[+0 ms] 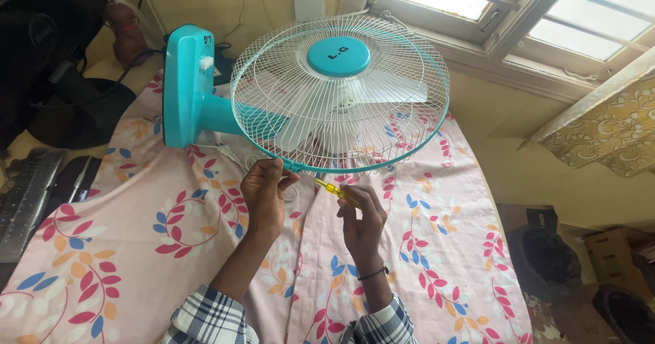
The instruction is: The person assembles a teal LG table fan on a floral-patterned bedsheet. They attach the front wire cage to the fan head, align the mounting points, and then use a yellow screwdriver to tighten a screw at the bottom of the cage to secure it in place.
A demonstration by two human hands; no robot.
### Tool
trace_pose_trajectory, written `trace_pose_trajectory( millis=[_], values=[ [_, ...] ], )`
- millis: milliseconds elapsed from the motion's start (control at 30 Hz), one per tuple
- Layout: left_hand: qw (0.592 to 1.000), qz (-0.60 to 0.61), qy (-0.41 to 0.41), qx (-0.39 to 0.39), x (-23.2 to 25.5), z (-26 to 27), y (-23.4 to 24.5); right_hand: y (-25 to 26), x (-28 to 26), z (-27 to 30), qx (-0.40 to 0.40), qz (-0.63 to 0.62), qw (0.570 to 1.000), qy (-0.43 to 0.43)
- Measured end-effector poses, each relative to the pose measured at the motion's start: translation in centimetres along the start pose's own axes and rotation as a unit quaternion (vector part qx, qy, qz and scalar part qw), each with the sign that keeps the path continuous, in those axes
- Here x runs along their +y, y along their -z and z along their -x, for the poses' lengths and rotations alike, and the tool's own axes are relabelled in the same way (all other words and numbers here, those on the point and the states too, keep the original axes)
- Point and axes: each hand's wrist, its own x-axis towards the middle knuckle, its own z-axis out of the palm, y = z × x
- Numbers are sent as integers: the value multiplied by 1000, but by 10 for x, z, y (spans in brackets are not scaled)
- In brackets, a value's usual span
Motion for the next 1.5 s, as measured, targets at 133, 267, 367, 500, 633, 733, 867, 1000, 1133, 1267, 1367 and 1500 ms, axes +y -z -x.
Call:
trace_pose_trajectory(
  millis=[133, 267, 367, 500, 633, 733, 867, 1000, 1133, 1267, 1367, 1500],
  values=[
    [1000, 0, 3, -3, -2, 2, 0, -5, -7, 3, 35, 38, 998, 34],
    [1000, 0, 3, 6, -4, 3, 0, 0, -17, -2, 16, 97, 994, 46],
    [1000, 5, 8, 19, -5, 5, -2, -1, -24, -6, 20, 138, 988, 64],
    [999, 5, 10, 34, -5, 10, -6, -2, -29, -7, 31, 139, 989, 44],
    [999, 1, 10, 41, -4, 13, -11, -4, -26, -5, 48, 119, 987, -97],
    [999, -1, 9, 42, -2, 14, -12, -6, -24, -5, 44, 60, 980, -186],
    [999, 8, 18, 47, -2, 13, -11, -6, -29, -9, 37, 24, 988, -149],
    [999, 18, 21, 46, -3, 16, -9, -1, -38, -17, 14, 39, 987, -158],
    [998, 18, 19, 54, -4, 17, -9, 0, -42, -16, 39, 161, 983, 79],
    [998, 19, 18, 52, -3, 19, -10, -2, -41, -12, 18, 187, 979, 80],
    [998, 17, 17, 62, -3, 21, -12, 0, -41, -12, -2, 199, 977, 73],
    [998, 22, 15, 63, -3, 21, -13, 3, -44, -15, -28, 201, 977, 60]
  ],
)
